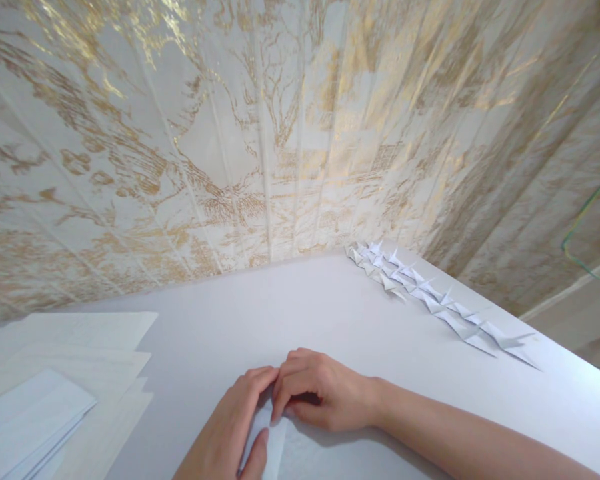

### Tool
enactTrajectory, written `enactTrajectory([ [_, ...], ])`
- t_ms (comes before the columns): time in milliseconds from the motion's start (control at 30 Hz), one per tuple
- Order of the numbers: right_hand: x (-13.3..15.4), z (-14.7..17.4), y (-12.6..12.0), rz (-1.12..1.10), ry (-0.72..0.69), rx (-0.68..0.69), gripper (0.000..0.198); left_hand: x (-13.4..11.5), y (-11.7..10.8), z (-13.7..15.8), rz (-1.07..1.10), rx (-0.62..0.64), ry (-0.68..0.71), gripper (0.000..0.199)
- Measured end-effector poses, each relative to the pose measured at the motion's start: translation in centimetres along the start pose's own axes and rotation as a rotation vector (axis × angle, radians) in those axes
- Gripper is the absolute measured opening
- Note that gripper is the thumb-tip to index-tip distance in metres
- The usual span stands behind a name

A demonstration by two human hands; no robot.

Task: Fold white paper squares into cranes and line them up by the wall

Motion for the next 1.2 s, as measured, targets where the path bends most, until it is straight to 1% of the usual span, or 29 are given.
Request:
enactTrajectory([
  [33,0.04,0.0,-0.06,-0.001,-0.003,-0.005,0.017,-0.09,0.07,-0.02,-0.004,0.009,0.009,0.051],
  [133,0.15,-0.03,-0.13,0.002,-0.008,-0.006,0.017,0.1,0.37,-0.04,-0.003,0.04,-0.019,0.05],
  [333,0.3,-0.06,-0.12,0.003,-0.015,-0.003,0.018,0.41,0.34,0.19,0.033,-0.022,-0.027,0.05],
  [433,0.28,-0.06,-0.08,0.01,-0.02,-0.005,0.019,0.09,0.1,0.22,0.046,-0.052,-0.009,0.051],
  [533,0.05,-0.08,0.12,0.017,-0.006,0.015,0.018,0.18,-0.21,0.19,0.071,-0.07,-0.046,0.049],
  [600,-0.01,-0.09,0.22,0.017,-0.005,0.029,0.016,0.24,-0.18,0.13,0.079,-0.057,-0.049,0.05],
  [767,-0.02,-0.14,0.38,0.033,0.001,0.063,0.015,-0.01,0.08,-0.05,0.069,-0.01,0.005,0.052],
  [900,0.16,-0.14,0.19,0.023,-0.012,0.053,0.014,-0.02,-0.1,-0.13,0.087,0.0,-0.051,0.048],
  [1000,0.14,-0.09,0.1,0.014,-0.013,0.041,0.012,-0.21,-0.35,-0.16,0.09,-0.003,-0.06,0.048],
  [1200,0.05,-0.01,0.31,0.026,-0.016,0.052,0.007,-0.09,-0.16,-0.2,0.074,0.043,-0.06,0.051],
])
Point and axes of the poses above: each hand's wrist, its own z-axis away from the middle knuckle, its own y-axis out of the palm, x = y × z, the point moved 9 cm from there along -z, towards the middle knuckle, and after that the axes turned 11 degrees about x, right-handed, at the moved point
